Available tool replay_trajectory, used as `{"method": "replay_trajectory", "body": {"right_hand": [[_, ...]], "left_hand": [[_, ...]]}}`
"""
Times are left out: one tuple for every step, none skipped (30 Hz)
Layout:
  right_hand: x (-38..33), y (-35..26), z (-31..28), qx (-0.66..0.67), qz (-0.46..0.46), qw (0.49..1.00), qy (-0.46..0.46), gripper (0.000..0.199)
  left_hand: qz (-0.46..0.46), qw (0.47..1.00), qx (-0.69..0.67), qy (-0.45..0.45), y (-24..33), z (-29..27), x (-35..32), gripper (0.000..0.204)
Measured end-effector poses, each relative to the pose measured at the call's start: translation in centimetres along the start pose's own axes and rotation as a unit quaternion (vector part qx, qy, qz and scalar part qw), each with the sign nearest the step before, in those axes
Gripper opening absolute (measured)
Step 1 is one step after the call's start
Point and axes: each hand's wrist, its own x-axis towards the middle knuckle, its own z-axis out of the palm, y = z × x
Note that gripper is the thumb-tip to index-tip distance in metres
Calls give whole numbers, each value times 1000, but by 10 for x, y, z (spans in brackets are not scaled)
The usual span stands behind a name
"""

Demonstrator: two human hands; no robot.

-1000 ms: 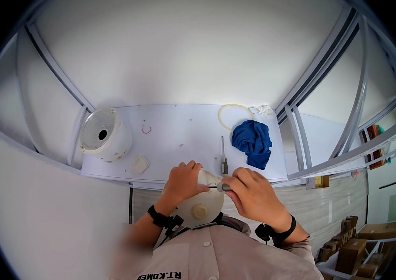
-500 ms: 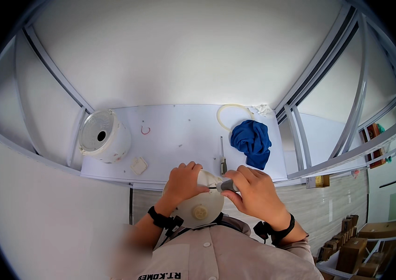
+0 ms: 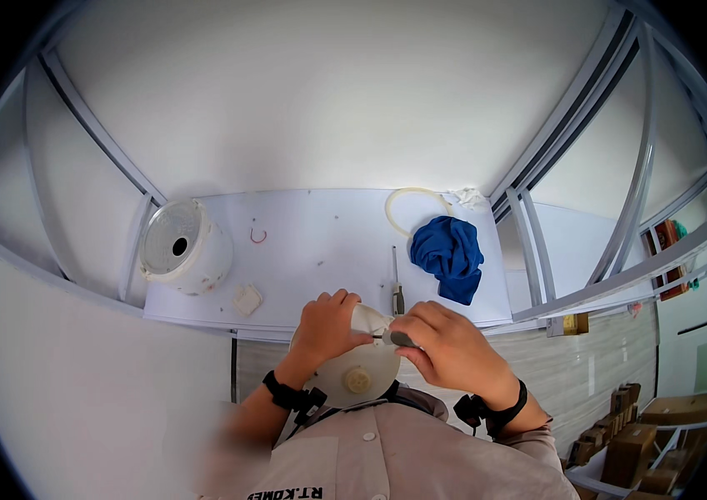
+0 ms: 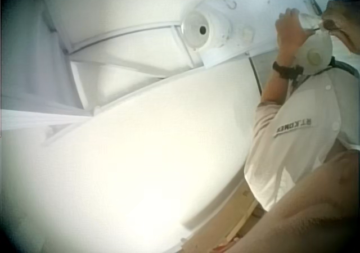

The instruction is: The person assembles a white plastic appliance by hand, inserting a small internal component and securing it with a screwdriver. The person then attaches a lid to the base unit and aligns the parts.

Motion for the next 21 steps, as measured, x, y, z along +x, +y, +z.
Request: {"method": "replay_trajectory", "body": {"right_hand": [[1, -1, -1, -28, 22, 999, 6, 38], [2, -2, -1, -56, 44, 997, 13, 37], [2, -2, 2, -81, 43, 996, 9, 36], [0, -2, 6, -106, 43, 993, 6, 36], [0, -2, 8, -131, 44, 990, 4, 35], [1, -4, 8, -130, 47, 990, 7, 35], [5, -8, 6, -128, 48, 991, 10, 36], [8, -11, 3, -126, 50, 991, 13, 37], [10, -10, 1, -84, 35, 995, 25, 38], [13, -9, -2, -44, 21, 998, 39, 39], [14, -8, -3, -3, 7, 999, 52, 40], [11, -4, -2, 22, 10, 999, 27, 42], [7, 3, 0, 48, 12, 999, 1, 43], [4, 6, 1, 73, 15, 997, -25, 44], [3, 6, 2, 62, 27, 998, -20, 43], [3, 6, 2, 50, 38, 998, -15, 42], [3, 6, 2, 38, 50, 998, -9, 41], [4, 5, 4, 38, 41, 998, 0, 40], [4, 5, 7, 38, 33, 999, 11, 39], [5, 5, 9, 38, 25, 999, 21, 39], [4, 6, 12, 37, 25, 998, 32, 38]], "left_hand": [[0, 1000, -1, 0, 0, 1, 1, 68], [-1, 1000, -2, 0, 0, 2, 1, 68], [-1, 1000, -2, 0, -1, 3, 2, 68], [0, 1000, 0, 0, 0, 4, 3, 68], [1, 1000, 2, 1, 0, 5, 5, 68], [3, 1000, 4, 1, 0, 6, 6, 67], [-3, 1000, 2, 1, 1, 5, 6, 67], [-8, 1000, 1, 1, 2, 3, 6, 66], [-13, 1000, -1, 1, 2, 2, 6, 66], [-15, 1000, -6, -1, 1, 2, 7, 65], [-17, 1000, -11, -2, 0, 2, 7, 65], [-19, 1000, -16, -4, 0, 3, 7, 65], [-20, 1000, -18, -5, 0, 2, 8, 65], [-21, 1000, -19, -6, 1, 0, 9, 65], [-21, 1000, -20, -7, 1, 0, 10, 65], [-18, 1000, -19, -6, 1, 1, 11, 65], [-15, 1000, -18, -4, 0, 3, 12, 65], [-11, 1000, -18, -2, 0, 4, 13, 65], [-13, 1000, -19, -3, 0, 4, 15, 65], [-16, 1000, -21, -3, 0, 4, 16, 65], [-18, 1000, -22, -3, 0, 4, 17, 65]]}}
